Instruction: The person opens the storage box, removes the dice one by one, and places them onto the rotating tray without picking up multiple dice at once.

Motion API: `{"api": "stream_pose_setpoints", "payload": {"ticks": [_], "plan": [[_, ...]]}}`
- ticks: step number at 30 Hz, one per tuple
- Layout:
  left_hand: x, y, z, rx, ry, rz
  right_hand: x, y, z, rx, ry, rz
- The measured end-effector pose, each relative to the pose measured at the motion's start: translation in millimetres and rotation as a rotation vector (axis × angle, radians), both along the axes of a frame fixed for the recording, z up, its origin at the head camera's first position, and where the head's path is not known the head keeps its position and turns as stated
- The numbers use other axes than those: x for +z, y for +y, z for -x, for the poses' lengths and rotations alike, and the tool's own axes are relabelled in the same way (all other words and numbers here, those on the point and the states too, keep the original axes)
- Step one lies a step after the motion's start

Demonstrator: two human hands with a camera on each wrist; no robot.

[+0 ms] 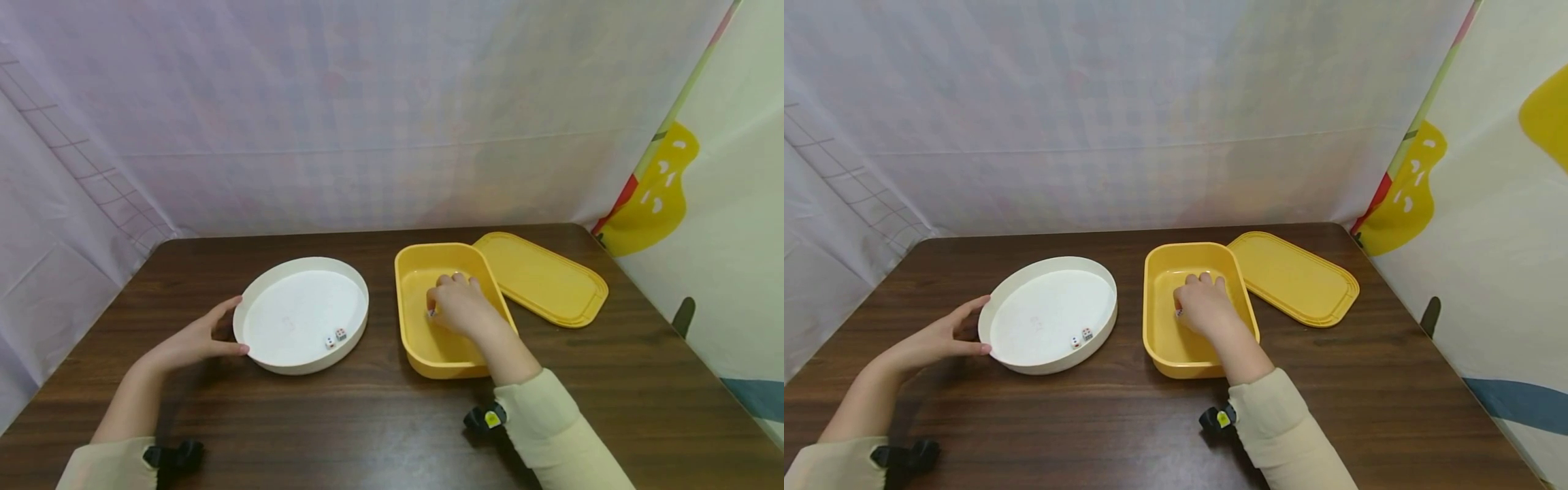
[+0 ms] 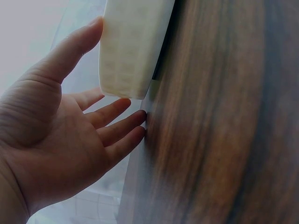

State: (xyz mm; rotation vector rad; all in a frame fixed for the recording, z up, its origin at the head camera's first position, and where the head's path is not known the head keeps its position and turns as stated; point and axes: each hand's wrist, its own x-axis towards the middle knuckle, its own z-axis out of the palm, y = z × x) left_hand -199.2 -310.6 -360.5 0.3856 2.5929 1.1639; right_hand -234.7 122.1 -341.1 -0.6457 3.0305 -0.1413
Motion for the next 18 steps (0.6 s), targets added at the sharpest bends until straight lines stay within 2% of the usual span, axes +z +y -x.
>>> {"api": "stream_pose_setpoints", "payload": {"ticks": [18], "plan": [[-0.4,0.3,-0.5,-0.003,-0.006,-0.02,7.6,-4.2,-6.3,0.025,0.029,0.013]]}}
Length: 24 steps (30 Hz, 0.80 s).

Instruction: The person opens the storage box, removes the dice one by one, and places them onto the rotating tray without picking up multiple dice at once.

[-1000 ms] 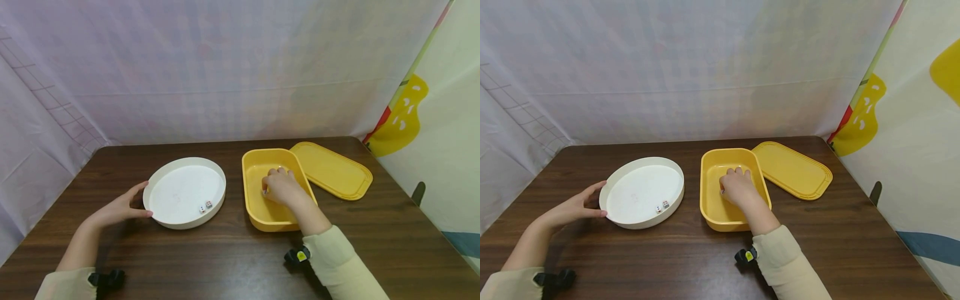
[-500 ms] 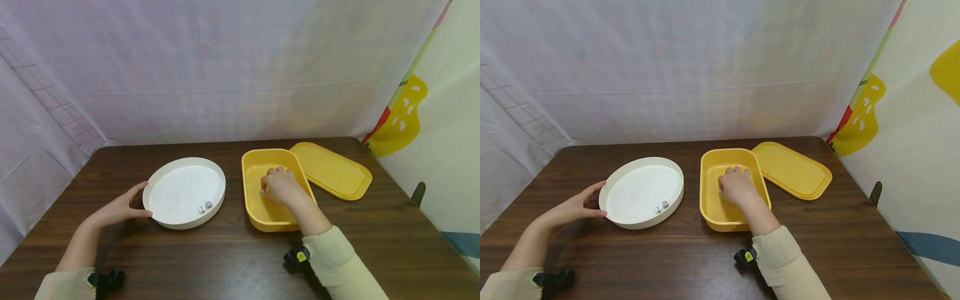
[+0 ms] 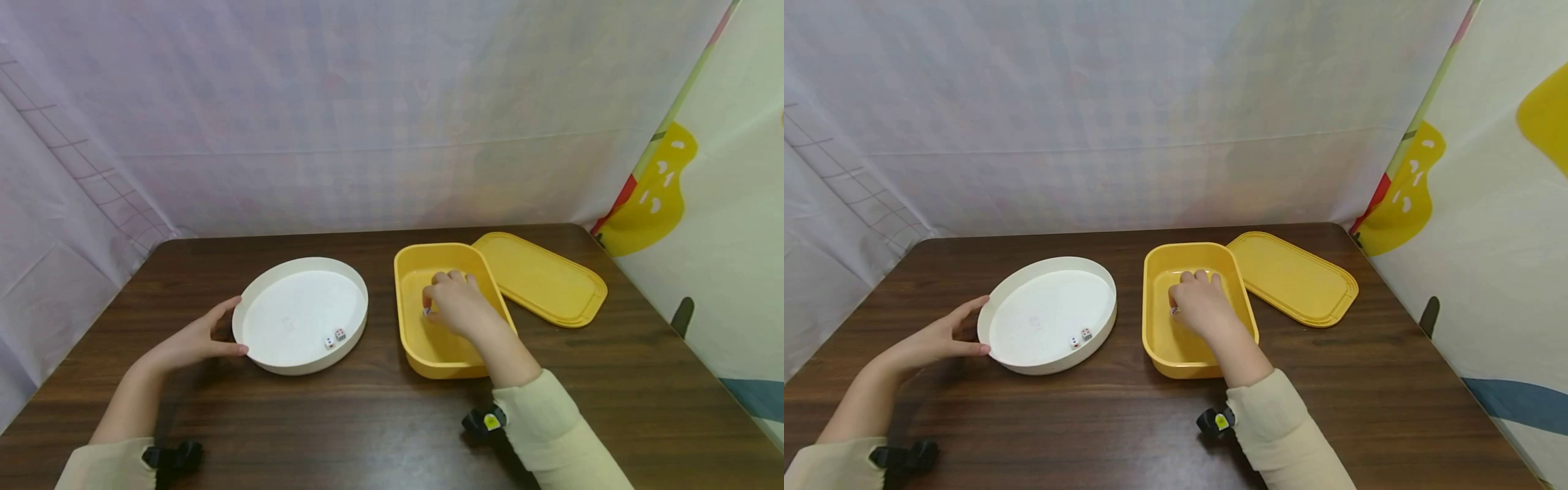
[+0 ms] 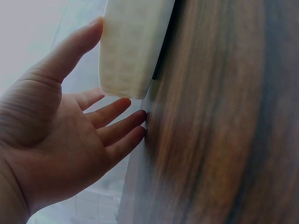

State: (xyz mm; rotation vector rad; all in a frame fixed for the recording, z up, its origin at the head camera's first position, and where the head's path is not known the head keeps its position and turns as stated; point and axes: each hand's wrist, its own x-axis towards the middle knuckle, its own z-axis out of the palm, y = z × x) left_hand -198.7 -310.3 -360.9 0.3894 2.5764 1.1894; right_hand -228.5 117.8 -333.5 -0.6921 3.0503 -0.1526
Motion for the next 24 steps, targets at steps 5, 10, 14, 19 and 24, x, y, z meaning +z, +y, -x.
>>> {"api": "stream_pose_setpoints", "payload": {"ticks": [5,10,14,19,24], "plan": [[-0.2,0.0,-0.1,-0.004,-0.01,-0.014,3.5,-2.1,-3.6,0.004,0.018,0.027],[-0.2,-0.3,-0.5,-0.01,-0.011,-0.024,6.3,-4.2,-6.2,0.018,0.034,0.041],[0.4,0.0,-0.9,-0.011,-0.009,-0.023,9.1,-6.0,-7.8,0.026,0.052,0.038],[0.5,-0.1,-0.8,-0.011,-0.008,-0.021,13.1,-8.4,-10.4,0.03,0.062,0.036],[0.0,-0.2,-0.8,-0.014,-0.004,-0.03,17.1,-11.3,-13.8,0.026,0.053,0.039]]}}
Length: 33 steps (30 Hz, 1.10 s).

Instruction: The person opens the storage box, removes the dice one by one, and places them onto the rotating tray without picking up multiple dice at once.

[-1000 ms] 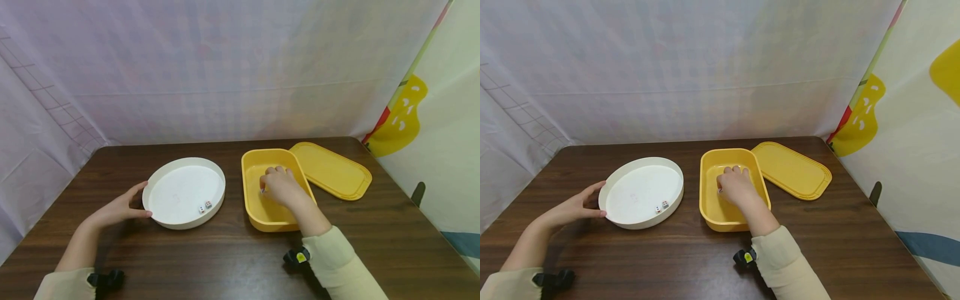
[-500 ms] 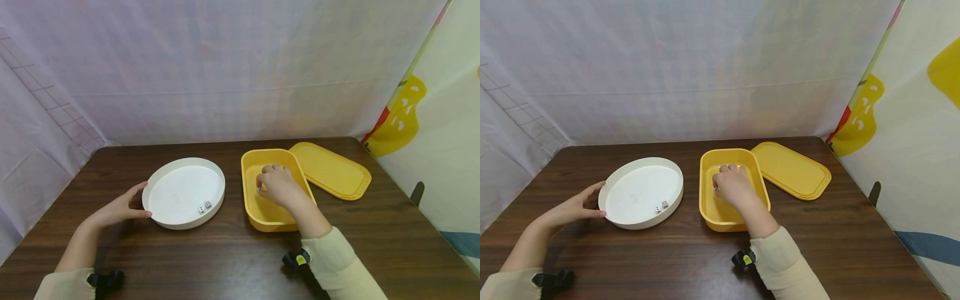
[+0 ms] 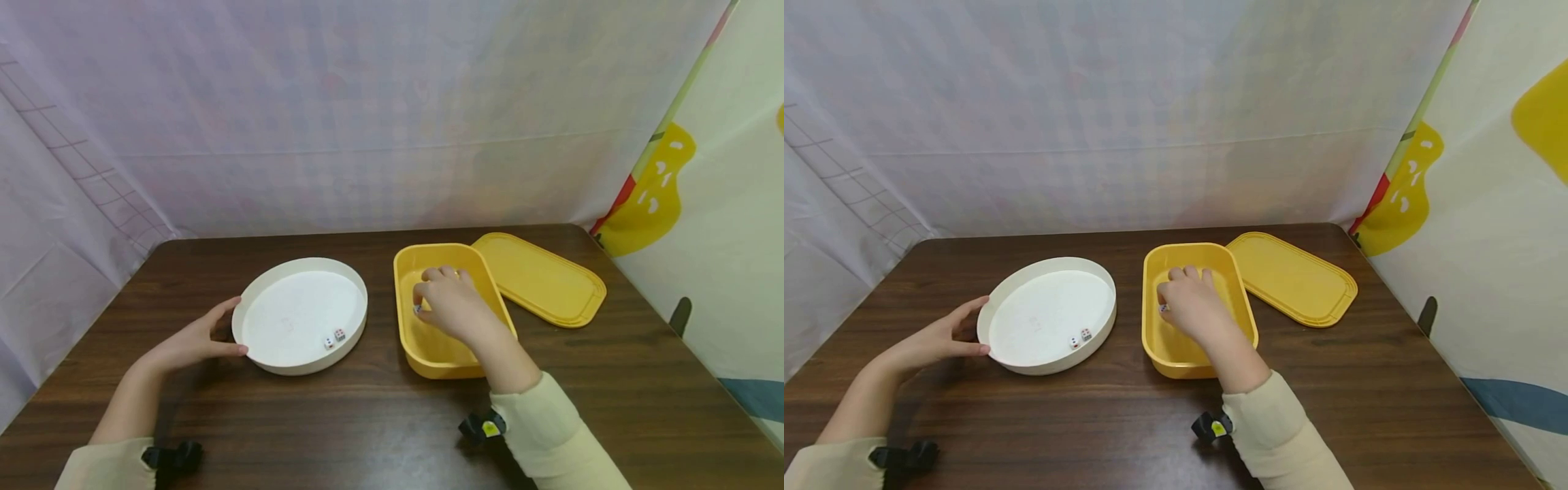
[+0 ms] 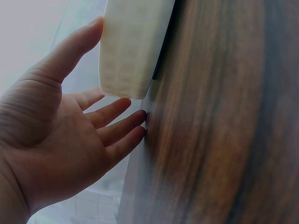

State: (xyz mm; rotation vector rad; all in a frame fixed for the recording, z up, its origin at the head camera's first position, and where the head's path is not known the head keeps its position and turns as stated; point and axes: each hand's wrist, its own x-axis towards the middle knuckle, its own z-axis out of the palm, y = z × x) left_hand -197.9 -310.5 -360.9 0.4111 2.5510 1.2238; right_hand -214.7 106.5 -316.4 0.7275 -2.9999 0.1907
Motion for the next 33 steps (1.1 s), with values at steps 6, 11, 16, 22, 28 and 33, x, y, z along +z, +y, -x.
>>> {"api": "stream_pose_setpoints", "payload": {"ticks": [6,11,16,22,28,33], "plan": [[0.3,0.1,0.2,0.004,0.01,0.009,4.2,-3.6,-3.7,-0.002,0.002,0.003],[0.4,0.3,0.0,0.005,0.013,0.013,5.6,-5.8,-5.8,0.007,0.018,0.006],[1.3,1.1,-0.5,0.01,0.009,0.023,6.9,-8.4,-7.3,0.015,0.034,0.004],[1.9,0.9,-0.7,0.012,0.009,0.021,10.9,-14.5,-10.2,0.034,0.039,-0.003],[2.4,1.2,-1.1,0.012,0.015,0.025,12.1,-21.5,-11.0,0.049,0.038,0.003],[2.7,1.5,-0.7,0.012,0.015,0.032,13.5,-28.5,-11.9,0.053,0.027,0.021]]}}
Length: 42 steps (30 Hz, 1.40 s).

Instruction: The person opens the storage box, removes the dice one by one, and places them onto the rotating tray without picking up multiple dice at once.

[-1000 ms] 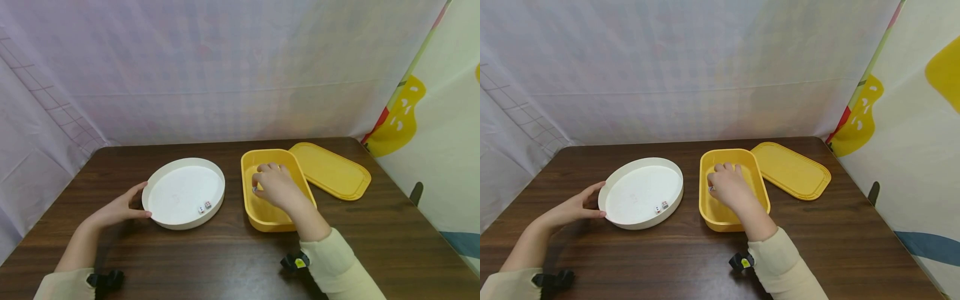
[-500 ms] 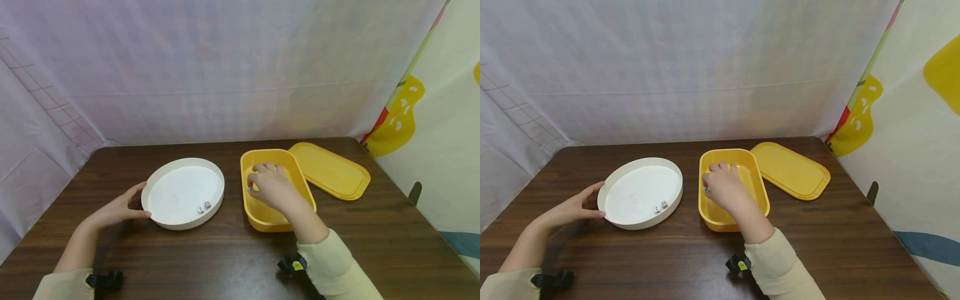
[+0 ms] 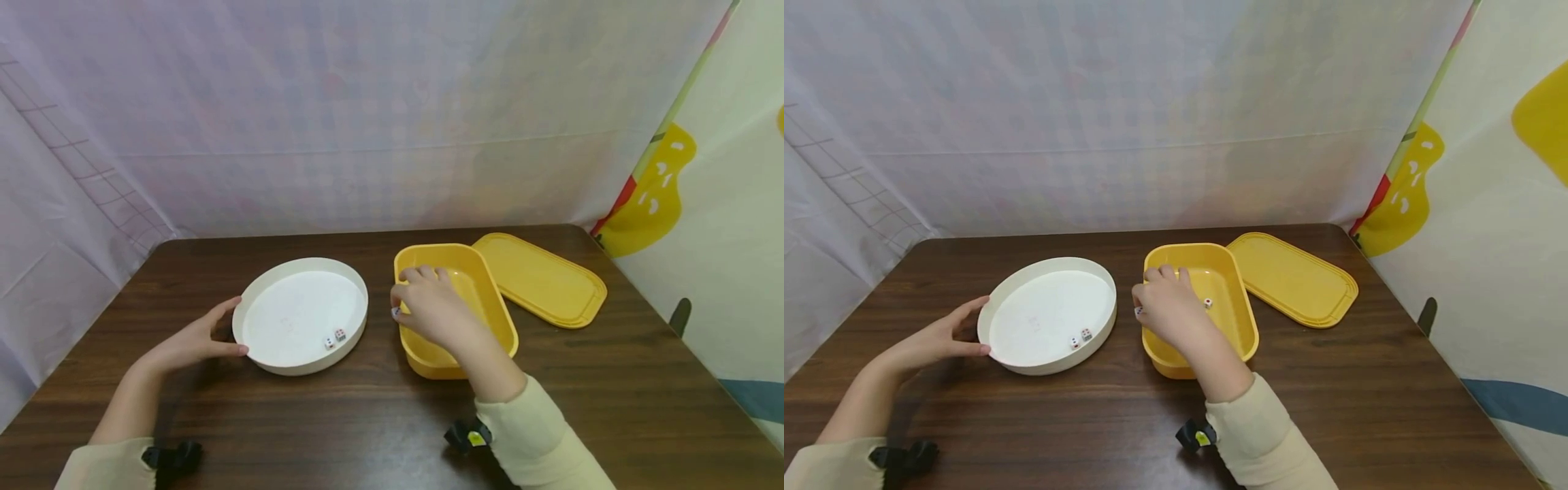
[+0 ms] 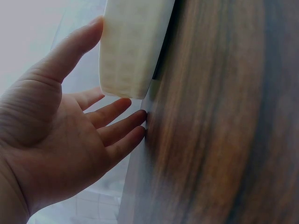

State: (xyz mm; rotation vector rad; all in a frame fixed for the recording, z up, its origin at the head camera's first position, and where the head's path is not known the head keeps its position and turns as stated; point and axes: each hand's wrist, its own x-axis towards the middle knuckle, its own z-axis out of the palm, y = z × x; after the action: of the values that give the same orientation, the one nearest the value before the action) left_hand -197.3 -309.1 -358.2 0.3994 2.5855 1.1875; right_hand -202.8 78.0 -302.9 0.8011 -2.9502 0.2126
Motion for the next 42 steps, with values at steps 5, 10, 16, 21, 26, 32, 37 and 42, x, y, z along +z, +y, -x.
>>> {"api": "stream_pose_setpoints", "payload": {"ticks": [5,10,16,21,26,32,37,42], "plan": [[-0.1,-0.1,1.1,0.01,-0.004,0.011,0.3,-5.9,-0.2,0.006,0.005,-0.001],[-0.3,-0.2,1.4,0.007,-0.009,0.009,-0.6,-10.7,0.1,0.032,0.039,-0.002],[-0.4,-0.4,1.4,0.014,-0.01,0.011,-0.7,-17.1,0.7,0.039,0.035,0.001],[-1.1,-0.3,1.1,0.015,-0.012,0.015,-3.5,-21.3,3.7,0.035,0.046,-0.007],[-0.9,-0.2,0.4,0.017,-0.012,0.01,-4.9,-29.0,6.4,0.053,0.05,0.002],[-0.9,0.6,1.0,0.012,-0.018,0.002,-5.6,-41.1,9.1,0.07,0.059,-0.02],[-1.5,0.4,1.4,0.01,-0.022,-0.004,-7.5,-50.6,10.9,0.078,0.049,-0.05],[-2.1,0.2,1.7,0.013,-0.023,0.0,-9.7,-59.5,12.8,0.094,0.053,-0.055]]}}
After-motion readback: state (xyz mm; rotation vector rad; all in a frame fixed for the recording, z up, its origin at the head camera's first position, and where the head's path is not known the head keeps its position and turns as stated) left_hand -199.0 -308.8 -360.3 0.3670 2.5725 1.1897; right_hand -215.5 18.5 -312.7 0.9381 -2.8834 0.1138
